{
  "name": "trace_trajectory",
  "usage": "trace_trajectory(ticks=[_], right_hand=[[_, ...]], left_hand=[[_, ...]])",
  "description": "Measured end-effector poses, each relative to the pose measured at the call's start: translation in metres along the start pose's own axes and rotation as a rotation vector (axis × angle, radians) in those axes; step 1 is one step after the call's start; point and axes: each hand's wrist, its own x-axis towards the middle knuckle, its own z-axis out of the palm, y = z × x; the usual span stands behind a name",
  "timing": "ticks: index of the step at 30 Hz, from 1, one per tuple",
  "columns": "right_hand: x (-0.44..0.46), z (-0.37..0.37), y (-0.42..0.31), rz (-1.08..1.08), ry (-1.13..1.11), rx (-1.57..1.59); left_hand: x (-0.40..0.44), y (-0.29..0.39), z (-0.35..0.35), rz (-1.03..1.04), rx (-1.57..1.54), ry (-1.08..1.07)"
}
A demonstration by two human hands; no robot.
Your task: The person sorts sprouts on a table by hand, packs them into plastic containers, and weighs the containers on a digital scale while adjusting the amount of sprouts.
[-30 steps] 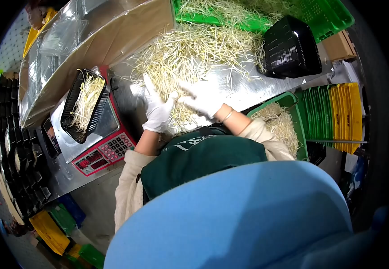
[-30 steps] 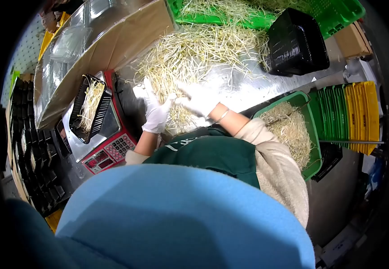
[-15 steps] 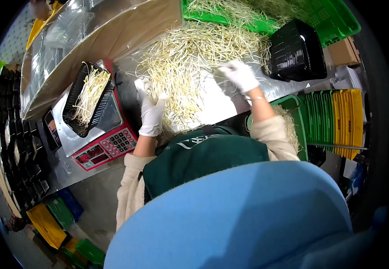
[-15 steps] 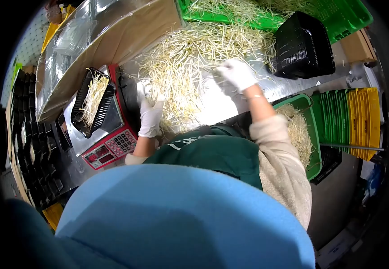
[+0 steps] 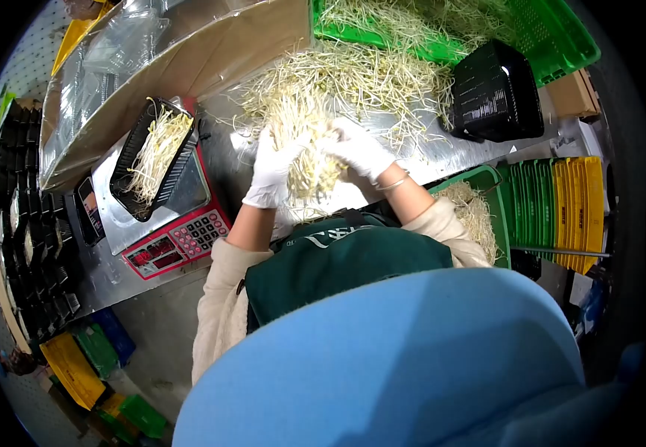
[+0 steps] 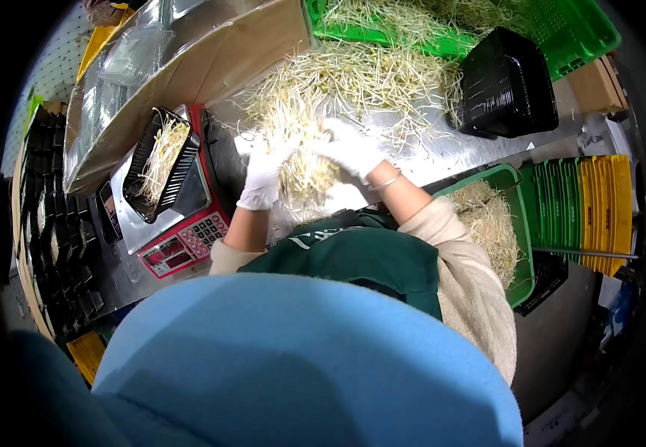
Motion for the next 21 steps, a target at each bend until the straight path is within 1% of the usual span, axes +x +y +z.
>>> trace_trajectory(ticks=[1, 2, 3, 4, 5, 6, 7, 8, 9, 10, 11, 12, 13, 14, 15, 17, 18, 19, 20, 21], right_hand=[[-0.010, -0.015, -0.012, 0.067, 0.000, 0.170], [-0.008, -0.030, -0.001, 0.057, 0.013, 0.178], [0.004, -0.049, 0.014, 0.039, 0.024, 0.185], [0.016, -0.065, 0.030, 0.068, -0.048, 0.178], [0.028, -0.077, 0.061, 0.130, 0.039, 0.003], [0.031, -0.084, 0.079, 0.158, 0.095, -0.122], [0.031, -0.087, 0.084, 0.187, 0.147, -0.250], [0.031, -0.091, 0.088, 0.140, 0.174, -0.186], [0.030, -0.093, 0.084, 0.093, 0.200, -0.121], [0.021, -0.093, 0.060, 0.033, 0.248, -0.367], [0.015, -0.087, 0.050, 0.031, 0.246, -0.368], [0.011, -0.076, 0.041, 0.025, 0.305, -0.541], [0.011, -0.065, 0.036, 0.022, 0.364, -0.715], [0.016, -0.050, 0.052, 0.043, 0.320, -0.840], [0.011, -0.026, 0.039, 0.044, 0.307, -1.033], [-0.004, 0.013, 0.031, -0.143, 0.436, -1.292], [-0.001, 0.012, 0.026, -0.154, 0.431, -1.294], [0.004, 0.008, 0.018, -0.025, 0.339, -1.178], [0.011, 0.003, 0.014, 0.102, 0.250, -1.057], [0.025, -0.010, 0.036, -0.001, 0.375, -0.948]], left_hand=[[-0.003, 0.007, 0.000, 0.068, -0.035, -0.066], [-0.005, 0.013, -0.002, 0.045, -0.010, 0.007], [0.001, 0.007, -0.019, -0.031, 0.000, 0.024], [0.013, -0.009, -0.047, -0.040, 0.092, 0.033], [0.020, -0.022, -0.067, -0.055, 0.186, 0.041], [0.019, -0.021, -0.071, -0.054, 0.188, 0.041], [0.013, -0.022, -0.073, -0.025, 0.231, 0.095], [0.005, -0.023, -0.076, -0.001, 0.273, 0.153], [-0.003, -0.019, -0.074, -0.004, 0.272, 0.160], [-0.011, -0.009, -0.068, 0.006, 0.383, 0.190], [-0.018, -0.003, -0.064, 0.018, 0.496, 0.217], [-0.024, -0.005, -0.066, 0.062, 0.402, 0.175], [-0.022, -0.008, -0.066, 0.063, 0.403, 0.174], [-0.021, -0.015, -0.064, 0.107, 0.607, 0.218], [-0.020, -0.021, -0.061, 0.151, 0.810, 0.264], [-0.013, -0.041, -0.052, 0.283, 1.122, 0.216], [-0.015, -0.037, -0.041, 0.260, 1.253, 0.253], [-0.016, -0.030, -0.034, 0.234, 1.386, 0.288], [-0.012, -0.032, -0.046, 0.236, 1.387, 0.296], [-0.002, -0.037, -0.065, 0.212, 1.255, 0.317]])
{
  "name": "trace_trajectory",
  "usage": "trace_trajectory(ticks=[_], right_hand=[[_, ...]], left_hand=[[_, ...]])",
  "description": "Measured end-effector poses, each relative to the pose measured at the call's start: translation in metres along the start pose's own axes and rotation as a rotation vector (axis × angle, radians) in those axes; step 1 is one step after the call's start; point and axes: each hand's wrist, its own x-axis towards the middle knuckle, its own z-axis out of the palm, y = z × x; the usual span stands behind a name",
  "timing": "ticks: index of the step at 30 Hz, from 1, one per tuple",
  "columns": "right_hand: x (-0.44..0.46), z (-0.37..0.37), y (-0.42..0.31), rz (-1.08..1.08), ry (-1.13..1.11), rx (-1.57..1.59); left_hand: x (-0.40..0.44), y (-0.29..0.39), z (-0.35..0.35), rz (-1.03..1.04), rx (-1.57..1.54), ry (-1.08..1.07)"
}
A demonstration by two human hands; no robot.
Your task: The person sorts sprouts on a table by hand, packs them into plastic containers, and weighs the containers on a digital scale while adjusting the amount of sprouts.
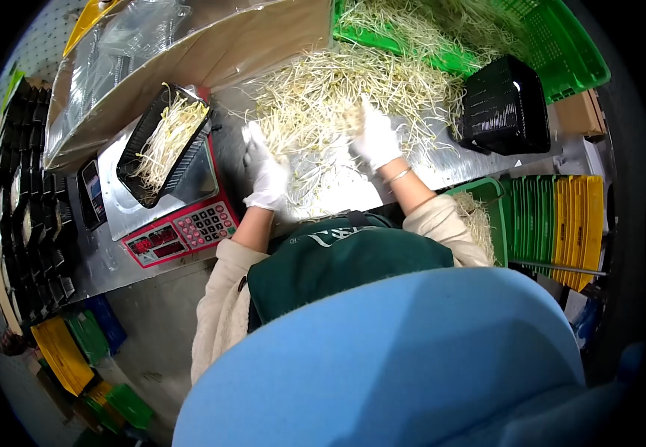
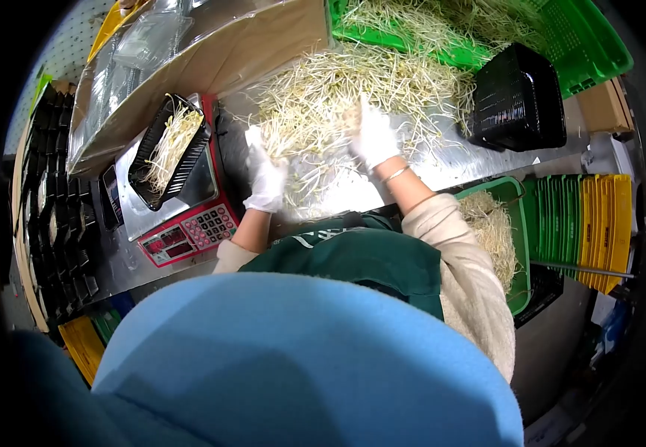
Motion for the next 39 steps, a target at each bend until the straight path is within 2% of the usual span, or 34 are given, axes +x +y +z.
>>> trace_trajectory(ticks=[1, 2, 4, 6, 8, 10, 12, 13, 14, 16, 18, 19, 20, 22, 23, 24, 25, 26, 28, 29, 30, 32, 33, 34, 35, 36, 38, 39], right_hand=[[0.010, -0.011, 0.010, 0.128, -0.159, 0.411], [0.019, -0.022, 0.017, 0.255, -0.319, 0.821], [0.039, -0.016, 0.028, 0.112, -0.399, 0.948], [0.043, -0.017, 0.013, 0.102, -0.481, 0.925], [0.047, -0.004, 0.000, -0.046, -0.388, 0.910], [0.044, 0.007, -0.009, -0.027, -0.360, 0.647], [0.030, 0.009, -0.034, -0.077, -0.293, 0.416], [0.019, 0.009, -0.048, -0.106, -0.251, 0.489], [0.015, 0.012, -0.059, -0.090, -0.241, 0.696], [0.023, 0.004, -0.058, -0.180, -0.200, 0.639], [0.025, -0.044, -0.057, -0.224, -0.373, 0.681], [0.032, -0.046, -0.044, -0.328, -0.528, 0.855], [0.031, -0.048, -0.037, -0.326, -0.526, 0.856], [0.024, -0.050, -0.029, -0.375, -0.503, 0.474], [0.014, -0.027, -0.021, -0.353, -0.461, 0.291], [-0.007, -0.022, -0.027, -0.425, -0.415, 0.280], [-0.034, -0.026, -0.044, -0.483, -0.372, 0.117], [-0.053, -0.031, -0.058, -0.543, -0.326, -0.045], [-0.068, 0.003, -0.047, -0.720, -0.365, -0.221], [-0.069, 0.001, -0.044, -0.717, -0.311, -0.218], [-0.065, -0.008, -0.038, -0.719, -0.308, -0.220], [-0.045, -0.030, -0.021, -0.589, -0.261, -0.255], [-0.036, -0.026, -0.005, -0.556, -0.137, -0.222], [-0.024, -0.028, -0.002, -0.556, -0.136, -0.222], [-0.013, -0.029, 0.002, -0.517, -0.214, -0.111], [-0.007, -0.029, 0.005, -0.478, -0.290, 0.001], [0.001, -0.029, 0.012, -0.520, -0.213, -0.071], [0.002, -0.032, 0.013, -0.481, -0.203, 0.041]], left_hand=[[0.007, -0.014, 0.007, -0.051, -0.124, 0.001], [0.010, -0.016, 0.015, 0.015, -0.838, 0.050], [0.015, 0.026, -0.022, -0.371, -1.127, -0.161], [0.023, 0.022, -0.010, -0.320, -1.228, -0.210], [0.024, 0.021, -0.009, -0.259, -1.326, -0.263], [0.022, 0.026, -0.019, -0.664, -1.124, -0.214], [0.034, 0.022, -0.008, -0.660, -1.185, -0.272], [0.037, 0.014, 0.007, -0.670, -1.245, -0.340], [0.031, 0.023, 0.005, -0.619, -1.332, -0.360], [0.018, 0.044, 0.000, -0.521, -1.507, -0.411], [-0.006, 0.078, -0.054, -0.476, -1.690, -0.647], [-0.023, 0.064, -0.059, -0.484, -1.689, -0.647], [-0.036, 0.042, -0.064, -0.383, -1.362, -0.708], [-0.056, 0.032, -0.081, -0.151, -0.592, -0.766], [-0.064, 0.028, -0.081, 0.084, -0.132, -0.636], [-0.070, 0.023, -0.077, 0.309, 0.317, -0.476], [-0.066, 0.019, -0.068, 0.505, 0.399, -0.410], [-0.056, 0.020, -0.059, 0.502, 0.396, -0.407], [-0.033, 0.025, -0.039, 1.023, 0.511, -0.143], [-0.022, 0.025, -0.028, 1.022, 0.511, -0.144], [-0.009, 0.024, -0.017, 0.926, 0.468, -0.247], [0.008, 0.033, -0.007, 0.832, 0.423, -0.339], [0.012, 0.039, -0.005, 0.745, 0.405, -0.360], [0.018, 0.043, -0.002, 0.659, 0.387, -0.386], [0.026, 0.042, 0.006, 0.743, 0.477, -0.312], [0.027, 0.043, 0.011, 0.745, 0.478, -0.319], [0.035, 0.049, 0.019, 0.620, 0.438, -0.207], [0.031, 0.054, 0.013, 0.637, 0.399, -0.104]])
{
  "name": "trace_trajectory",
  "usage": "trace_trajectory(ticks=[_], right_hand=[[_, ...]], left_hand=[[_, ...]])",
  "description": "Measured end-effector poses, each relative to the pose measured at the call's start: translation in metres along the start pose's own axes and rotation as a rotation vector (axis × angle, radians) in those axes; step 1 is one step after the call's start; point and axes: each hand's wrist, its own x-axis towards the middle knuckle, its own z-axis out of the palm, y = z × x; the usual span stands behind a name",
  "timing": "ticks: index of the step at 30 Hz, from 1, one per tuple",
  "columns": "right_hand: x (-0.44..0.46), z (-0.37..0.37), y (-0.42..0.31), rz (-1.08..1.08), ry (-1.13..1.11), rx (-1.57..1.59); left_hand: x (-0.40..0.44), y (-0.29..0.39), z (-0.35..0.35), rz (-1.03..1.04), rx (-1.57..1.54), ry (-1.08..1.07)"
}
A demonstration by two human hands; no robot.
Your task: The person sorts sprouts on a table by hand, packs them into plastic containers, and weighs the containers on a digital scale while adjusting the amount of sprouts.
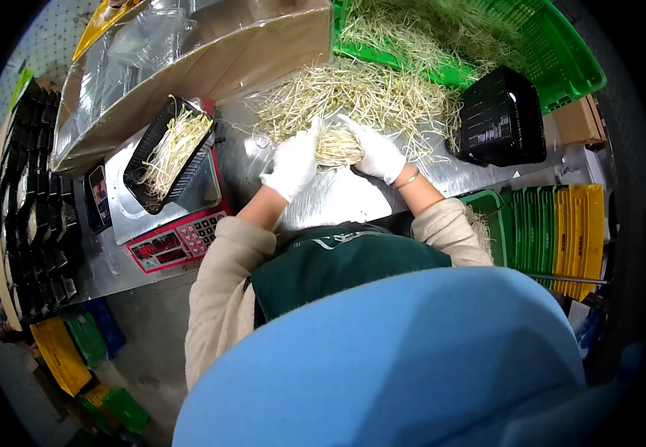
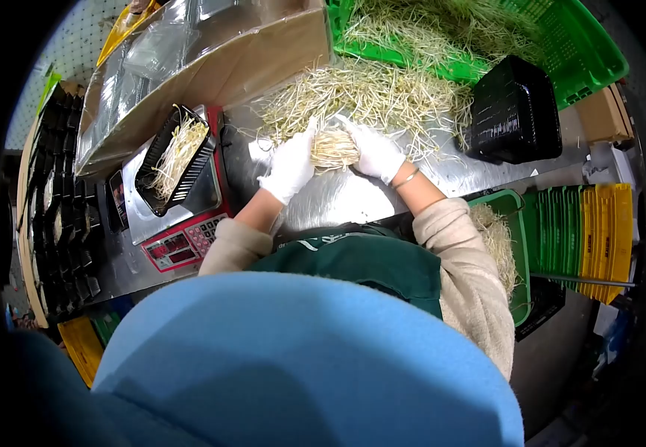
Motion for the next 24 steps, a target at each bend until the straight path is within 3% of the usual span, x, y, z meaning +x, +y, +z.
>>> trace_trajectory(ticks=[3, 5, 6, 9, 10, 11, 12, 13, 14, 15, 16, 17, 18, 19, 21, 22, 24], right_hand=[[-0.003, -0.035, -0.014, 0.032, -0.004, 0.041], [0.002, -0.057, -0.015, 0.143, -0.207, -0.192], [0.000, -0.044, 0.020, 0.074, -0.051, -0.169], [-0.007, -0.067, 0.021, 0.160, 0.094, 0.286], [-0.006, -0.075, 0.005, 0.128, 0.112, 0.262], [0.000, -0.060, 0.001, 0.242, 0.041, 0.409], [0.011, -0.037, -0.006, 0.276, -0.001, 0.274], [0.021, -0.019, -0.011, 0.307, -0.038, 0.138], [0.027, -0.013, -0.011, 0.156, -0.215, 0.583], [0.027, 0.009, 0.007, 0.084, -0.262, 0.044], [0.023, -0.009, 0.000, 0.062, -0.307, 0.068], [0.018, -0.026, -0.008, 0.040, -0.354, 0.095], [0.016, -0.020, 0.007, -0.018, -0.226, 0.121], [0.016, -0.028, 0.002, 0.127, -0.169, 0.202], [0.028, 0.009, 0.019, 0.069, -0.124, 0.397], [0.027, 0.012, 0.001, 0.049, -0.144, 0.279], [0.012, 0.029, -0.055, 0.050, -0.167, -0.048]], left_hand=[[-0.006, 0.009, -0.029, -0.003, -0.020, 0.024], [-0.023, -0.001, -0.032, 0.018, -0.012, 0.082], [-0.036, -0.005, -0.037, -0.047, -0.015, 0.082], [-0.064, -0.011, -0.045, -0.078, -0.087, 0.105], [-0.070, -0.005, -0.045, 0.003, -0.122, 0.040], [-0.074, 0.002, -0.044, 0.082, -0.157, -0.023], [-0.071, 0.011, -0.037, 0.091, -0.055, -0.078], [-0.072, 0.010, -0.023, 0.145, 0.048, 0.040], [-0.075, 0.008, -0.023, 0.114, 0.111, 0.084], [-0.080, 0.006, -0.030, 0.092, 0.143, 0.109], [-0.082, 0.008, -0.043, 0.069, 0.174, 0.133], [-0.094, 0.008, -0.063, -0.046, 0.104, -0.115], [-0.096, 0.007, -0.069, -0.105, 0.066, -0.236], [-0.098, 0.006, -0.076, -0.168, 0.034, -0.356], [-0.098, 0.003, -0.061, -0.278, -0.016, -0.503], [-0.101, -0.003, -0.032, -0.173, -0.032, -0.236], [-0.084, -0.004, -0.002, -0.124, -0.102, -0.051]])
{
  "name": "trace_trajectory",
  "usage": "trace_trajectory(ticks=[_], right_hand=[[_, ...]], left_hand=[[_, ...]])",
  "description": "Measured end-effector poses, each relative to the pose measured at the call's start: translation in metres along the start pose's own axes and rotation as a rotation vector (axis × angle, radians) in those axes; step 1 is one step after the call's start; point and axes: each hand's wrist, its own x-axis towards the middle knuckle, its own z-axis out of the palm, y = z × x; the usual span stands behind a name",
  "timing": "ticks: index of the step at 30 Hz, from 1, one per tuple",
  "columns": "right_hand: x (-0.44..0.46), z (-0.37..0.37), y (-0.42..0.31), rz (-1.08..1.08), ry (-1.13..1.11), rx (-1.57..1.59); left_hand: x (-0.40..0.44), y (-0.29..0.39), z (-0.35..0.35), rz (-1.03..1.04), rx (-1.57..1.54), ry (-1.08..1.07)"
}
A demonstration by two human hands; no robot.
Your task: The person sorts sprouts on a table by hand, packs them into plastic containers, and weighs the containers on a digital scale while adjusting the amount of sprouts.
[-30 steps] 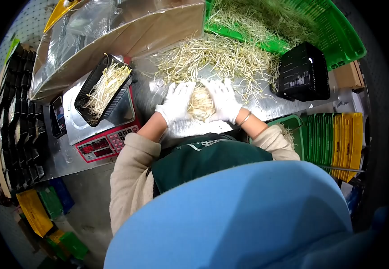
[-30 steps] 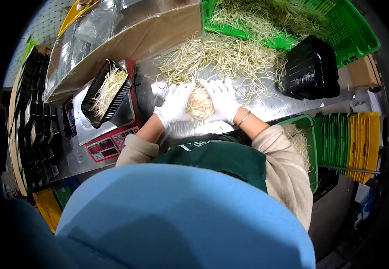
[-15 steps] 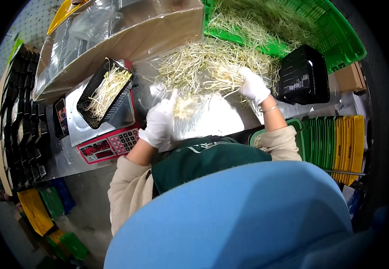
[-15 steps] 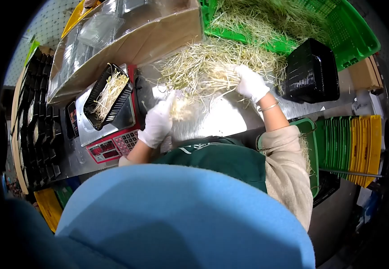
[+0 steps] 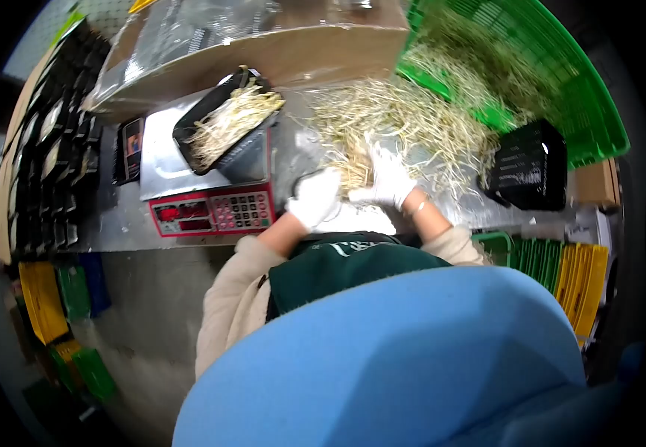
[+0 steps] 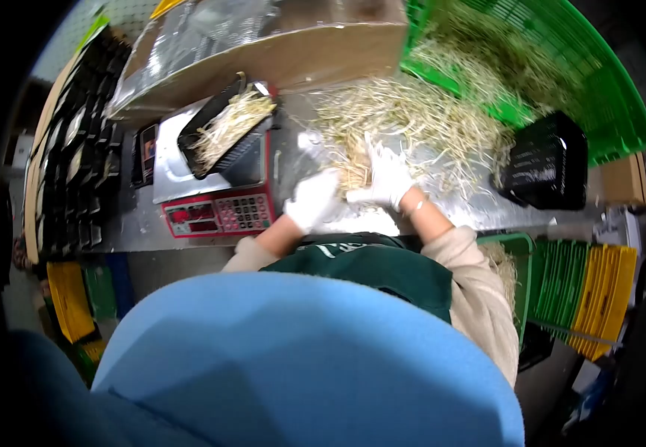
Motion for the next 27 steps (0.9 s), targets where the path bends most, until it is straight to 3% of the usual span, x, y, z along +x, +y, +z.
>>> trace_trajectory(ticks=[1, 4, 7, 9, 11, 12, 13, 15, 17, 18, 19, 21, 22, 23, 25, 27], right_hand=[[-0.008, -0.005, -0.032, 0.017, -0.001, -0.182], [-0.001, 0.005, -0.046, 0.070, 0.176, -0.162], [0.019, -0.001, -0.022, 0.101, 0.090, -0.105], [0.025, -0.010, -0.012, 0.091, 0.034, 0.033], [0.021, -0.006, -0.013, 0.048, 0.122, -0.018], [0.018, -0.003, -0.016, 0.048, 0.122, -0.021], [0.016, 0.002, -0.019, 0.019, 0.250, -0.103], [0.018, 0.004, -0.019, -0.007, 0.379, -0.186], [0.027, 0.000, -0.010, 0.184, 0.086, -0.108], [0.029, 0.001, -0.005, 0.184, 0.137, -0.018], [0.034, 0.003, 0.007, 0.174, 0.145, 0.340], [0.038, 0.001, 0.025, 0.094, 0.160, 1.132], [0.038, -0.009, 0.032, 0.066, 0.141, 1.313], [0.032, -0.020, 0.041, 0.095, 0.179, 1.304], [0.022, -0.054, 0.031, -0.146, 0.251, 1.392], [0.020, -0.089, 0.009, -0.380, 0.383, 1.251]], left_hand=[[0.005, 0.001, 0.001, 0.041, 0.038, 0.030], [0.002, 0.008, -0.039, 0.000, 0.047, -0.108], [-0.024, 0.012, -0.104, -0.244, 0.001, -0.252], [-0.052, -0.007, -0.123, -0.062, -0.281, 0.250], [-0.067, -0.024, -0.142, -0.170, -0.545, 0.393], [-0.065, -0.046, -0.142, 0.111, -0.544, 0.636], [-0.070, -0.053, -0.150, 0.092, -0.834, 0.717], [-0.068, -0.076, -0.157, -0.055, -0.499, 0.907], [-0.058, -0.088, -0.156, -0.489, -0.169, 1.039], [-0.050, -0.098, -0.155, -0.536, -0.487, 1.085], [-0.039, -0.095, -0.153, -0.578, -1.038, 1.212], [-0.042, -0.121, -0.156, -0.528, -1.341, 0.965], [-0.041, -0.120, -0.158, -0.618, -1.479, 0.905], [-0.037, -0.117, -0.157, -0.609, -1.488, 0.897], [-0.022, -0.100, -0.160, -0.481, -1.551, 0.859], [-0.014, -0.095, -0.153, -0.401, -1.361, 0.728]])
